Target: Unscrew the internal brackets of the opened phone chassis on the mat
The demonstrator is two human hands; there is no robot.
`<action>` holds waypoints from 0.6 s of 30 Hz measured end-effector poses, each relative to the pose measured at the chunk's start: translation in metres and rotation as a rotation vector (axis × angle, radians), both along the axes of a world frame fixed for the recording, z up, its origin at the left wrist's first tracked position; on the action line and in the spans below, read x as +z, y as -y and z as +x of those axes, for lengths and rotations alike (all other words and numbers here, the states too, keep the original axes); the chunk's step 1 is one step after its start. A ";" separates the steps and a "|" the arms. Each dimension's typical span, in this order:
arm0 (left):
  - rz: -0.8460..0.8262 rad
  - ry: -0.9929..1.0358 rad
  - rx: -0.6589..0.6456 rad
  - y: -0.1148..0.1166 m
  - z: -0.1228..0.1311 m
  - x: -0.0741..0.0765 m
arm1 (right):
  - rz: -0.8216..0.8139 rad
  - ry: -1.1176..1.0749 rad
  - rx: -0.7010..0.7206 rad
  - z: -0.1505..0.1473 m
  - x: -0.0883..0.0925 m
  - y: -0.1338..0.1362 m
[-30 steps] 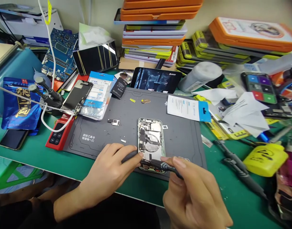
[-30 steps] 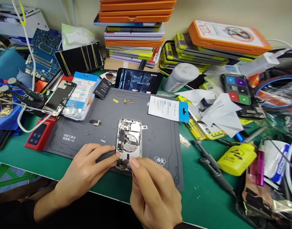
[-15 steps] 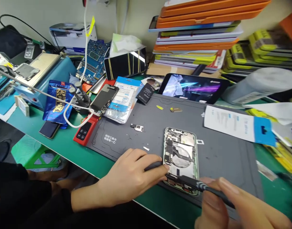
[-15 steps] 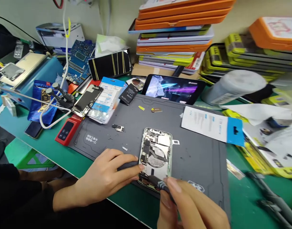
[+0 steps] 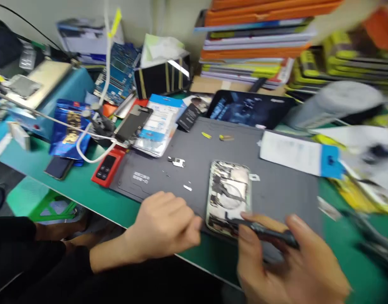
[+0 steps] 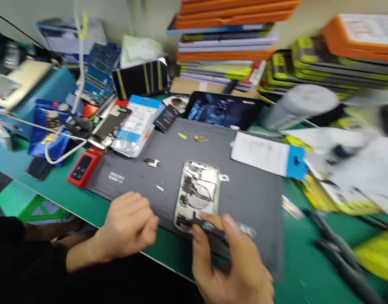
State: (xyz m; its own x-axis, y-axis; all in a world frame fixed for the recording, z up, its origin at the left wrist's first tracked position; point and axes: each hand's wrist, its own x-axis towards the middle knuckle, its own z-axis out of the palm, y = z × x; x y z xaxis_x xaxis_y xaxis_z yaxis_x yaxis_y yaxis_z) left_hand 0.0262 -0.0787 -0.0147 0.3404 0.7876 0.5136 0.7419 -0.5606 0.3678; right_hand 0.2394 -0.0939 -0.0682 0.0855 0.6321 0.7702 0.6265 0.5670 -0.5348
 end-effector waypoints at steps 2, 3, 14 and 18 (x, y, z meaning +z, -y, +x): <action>-0.062 0.004 -0.003 -0.002 -0.001 0.001 | -0.010 0.100 -0.061 -0.005 0.010 -0.003; -0.084 -0.002 -0.014 -0.005 -0.002 0.000 | 0.006 0.109 -0.038 -0.007 0.012 -0.005; -0.094 -0.088 -0.050 -0.010 0.002 -0.006 | -0.021 0.010 0.146 -0.013 0.021 -0.010; -0.106 -0.106 -0.058 -0.010 0.001 -0.005 | 0.016 0.077 0.104 -0.012 0.022 -0.011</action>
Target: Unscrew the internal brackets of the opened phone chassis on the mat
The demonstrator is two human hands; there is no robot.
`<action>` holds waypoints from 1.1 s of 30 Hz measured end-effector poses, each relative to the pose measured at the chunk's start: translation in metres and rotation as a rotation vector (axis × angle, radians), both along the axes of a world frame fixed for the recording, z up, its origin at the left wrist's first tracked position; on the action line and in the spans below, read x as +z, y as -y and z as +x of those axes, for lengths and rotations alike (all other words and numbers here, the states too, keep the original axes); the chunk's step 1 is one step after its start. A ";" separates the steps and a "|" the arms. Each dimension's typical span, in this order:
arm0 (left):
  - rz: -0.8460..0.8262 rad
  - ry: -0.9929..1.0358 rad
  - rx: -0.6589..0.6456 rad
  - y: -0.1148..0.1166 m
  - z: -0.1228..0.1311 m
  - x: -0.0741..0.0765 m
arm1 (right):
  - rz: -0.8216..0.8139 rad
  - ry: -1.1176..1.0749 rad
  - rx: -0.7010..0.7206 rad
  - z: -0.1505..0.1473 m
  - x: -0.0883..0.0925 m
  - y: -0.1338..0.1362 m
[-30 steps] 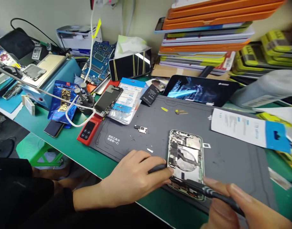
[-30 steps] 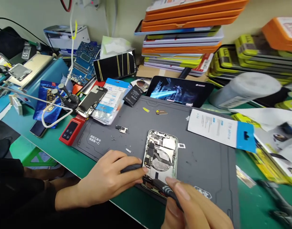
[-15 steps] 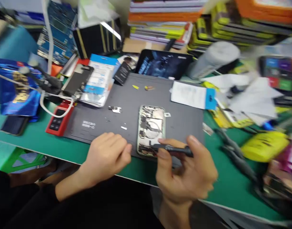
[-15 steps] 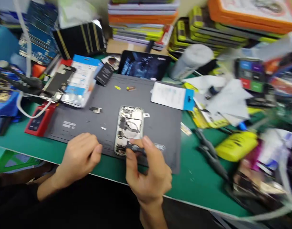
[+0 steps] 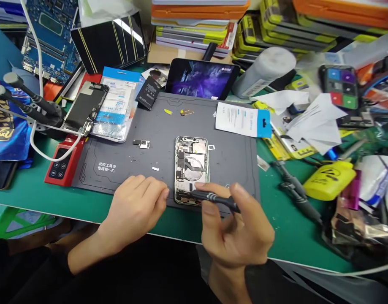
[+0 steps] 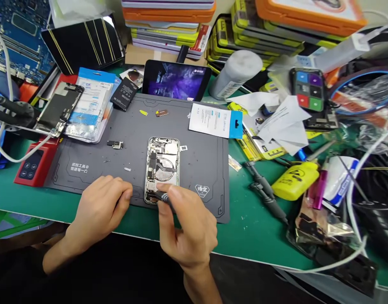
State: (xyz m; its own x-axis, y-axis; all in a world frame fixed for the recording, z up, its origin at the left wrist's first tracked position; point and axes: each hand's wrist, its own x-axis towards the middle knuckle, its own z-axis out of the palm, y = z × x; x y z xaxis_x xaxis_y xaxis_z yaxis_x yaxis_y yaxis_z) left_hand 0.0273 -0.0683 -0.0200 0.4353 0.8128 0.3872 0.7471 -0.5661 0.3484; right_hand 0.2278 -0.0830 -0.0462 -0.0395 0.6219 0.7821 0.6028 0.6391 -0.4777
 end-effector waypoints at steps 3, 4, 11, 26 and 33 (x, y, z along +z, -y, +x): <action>-0.017 0.020 -0.034 0.000 -0.003 0.002 | 0.014 0.050 -0.035 -0.001 0.005 0.000; -0.022 0.025 -0.042 0.000 -0.004 0.002 | 0.001 0.057 -0.029 -0.002 0.008 0.000; 0.008 0.055 -0.068 -0.008 -0.010 -0.006 | -0.004 0.095 -0.084 -0.009 0.017 -0.010; 0.046 0.068 -0.088 -0.011 -0.010 -0.007 | -0.010 0.027 0.080 -0.009 0.015 -0.013; 0.044 0.041 -0.076 -0.010 -0.009 -0.008 | -0.019 0.020 0.038 -0.009 0.012 -0.010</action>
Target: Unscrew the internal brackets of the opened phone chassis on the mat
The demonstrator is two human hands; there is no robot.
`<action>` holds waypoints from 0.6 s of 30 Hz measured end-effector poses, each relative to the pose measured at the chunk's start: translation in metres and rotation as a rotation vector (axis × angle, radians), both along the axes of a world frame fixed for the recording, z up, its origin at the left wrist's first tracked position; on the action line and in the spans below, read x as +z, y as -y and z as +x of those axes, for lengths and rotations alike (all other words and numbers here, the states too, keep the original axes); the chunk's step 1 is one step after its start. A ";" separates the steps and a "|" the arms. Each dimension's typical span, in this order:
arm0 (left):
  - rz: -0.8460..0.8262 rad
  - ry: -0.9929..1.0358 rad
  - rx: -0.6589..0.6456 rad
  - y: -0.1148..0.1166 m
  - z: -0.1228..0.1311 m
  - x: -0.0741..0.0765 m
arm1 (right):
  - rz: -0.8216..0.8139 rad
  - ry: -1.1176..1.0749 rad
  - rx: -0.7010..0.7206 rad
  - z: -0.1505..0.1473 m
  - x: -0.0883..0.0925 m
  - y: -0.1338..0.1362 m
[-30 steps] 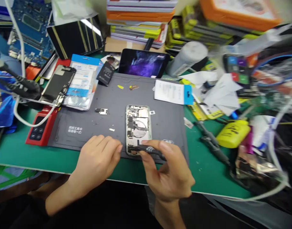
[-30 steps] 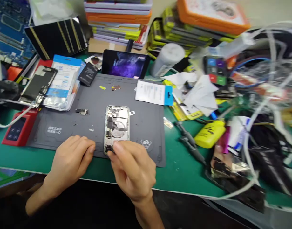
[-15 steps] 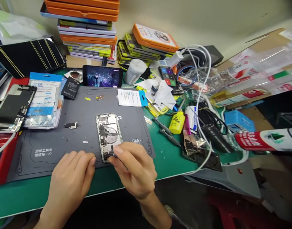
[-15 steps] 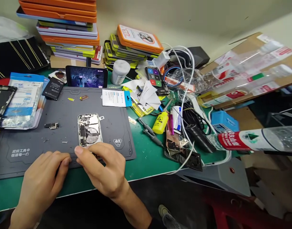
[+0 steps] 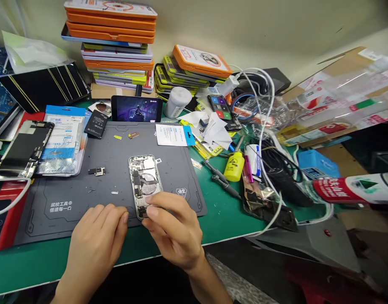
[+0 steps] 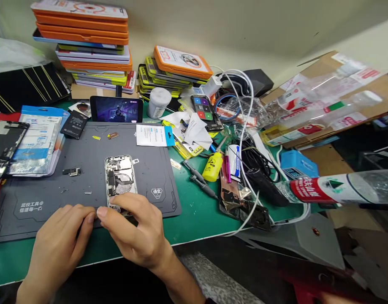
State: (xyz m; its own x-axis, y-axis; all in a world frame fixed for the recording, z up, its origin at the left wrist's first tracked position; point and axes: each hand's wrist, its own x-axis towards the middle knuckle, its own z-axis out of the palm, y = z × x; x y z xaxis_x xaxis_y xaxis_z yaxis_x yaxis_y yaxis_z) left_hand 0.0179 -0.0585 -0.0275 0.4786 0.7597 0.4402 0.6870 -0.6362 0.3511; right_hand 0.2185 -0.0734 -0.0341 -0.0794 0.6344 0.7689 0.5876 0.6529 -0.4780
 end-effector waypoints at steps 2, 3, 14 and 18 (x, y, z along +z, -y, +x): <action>-0.005 -0.013 0.006 0.001 0.000 0.000 | -0.020 -0.023 -0.018 0.001 -0.001 0.002; -0.007 -0.016 0.004 0.001 0.000 0.000 | -0.026 -0.034 0.001 0.001 -0.001 0.002; 0.012 -0.001 -0.001 0.001 0.000 -0.001 | 0.076 0.082 -0.113 -0.003 0.001 0.001; -0.006 0.000 0.002 0.001 0.000 0.000 | 0.064 0.074 -0.051 -0.001 0.002 0.002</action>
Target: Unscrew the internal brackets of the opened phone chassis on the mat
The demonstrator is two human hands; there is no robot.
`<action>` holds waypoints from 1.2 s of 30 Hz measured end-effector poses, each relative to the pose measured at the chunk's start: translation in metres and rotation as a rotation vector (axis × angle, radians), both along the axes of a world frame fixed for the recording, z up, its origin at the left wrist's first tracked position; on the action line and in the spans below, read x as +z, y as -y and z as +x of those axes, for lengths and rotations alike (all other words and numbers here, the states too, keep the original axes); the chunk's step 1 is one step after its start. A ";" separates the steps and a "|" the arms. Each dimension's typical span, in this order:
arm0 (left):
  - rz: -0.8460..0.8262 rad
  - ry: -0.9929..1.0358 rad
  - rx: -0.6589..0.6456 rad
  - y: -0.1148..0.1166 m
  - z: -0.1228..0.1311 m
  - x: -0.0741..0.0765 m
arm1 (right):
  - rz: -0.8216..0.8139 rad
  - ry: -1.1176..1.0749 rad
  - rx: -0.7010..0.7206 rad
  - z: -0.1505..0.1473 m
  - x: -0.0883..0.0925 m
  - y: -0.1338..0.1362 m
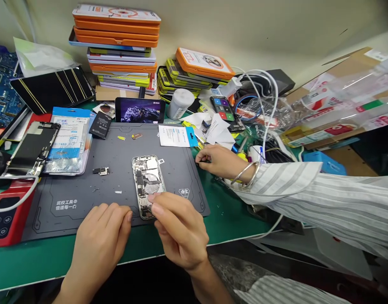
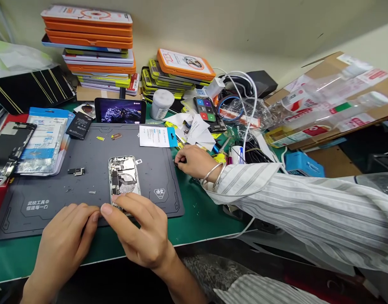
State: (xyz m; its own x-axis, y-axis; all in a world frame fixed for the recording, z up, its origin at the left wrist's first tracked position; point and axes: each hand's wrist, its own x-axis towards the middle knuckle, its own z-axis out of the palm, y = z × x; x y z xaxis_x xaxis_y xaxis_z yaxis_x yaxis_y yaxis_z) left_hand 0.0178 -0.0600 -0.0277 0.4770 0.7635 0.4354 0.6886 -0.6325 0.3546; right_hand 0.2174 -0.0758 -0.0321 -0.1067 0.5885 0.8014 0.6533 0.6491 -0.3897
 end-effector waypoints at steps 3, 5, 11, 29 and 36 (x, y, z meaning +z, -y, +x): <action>0.000 0.004 0.000 0.000 0.000 0.000 | 0.026 0.002 -0.058 0.001 0.000 0.002; -0.005 0.009 0.004 0.001 0.001 0.001 | 0.011 0.009 -0.077 0.002 0.000 0.003; -0.065 0.000 0.015 0.005 0.003 0.003 | -0.012 -0.014 -0.072 0.005 -0.004 0.008; -0.030 0.062 0.076 0.012 0.005 0.006 | -0.051 -0.043 -0.120 0.006 -0.018 0.010; -0.063 0.050 0.050 0.011 0.002 0.007 | -0.149 -0.026 -0.136 0.008 -0.026 0.018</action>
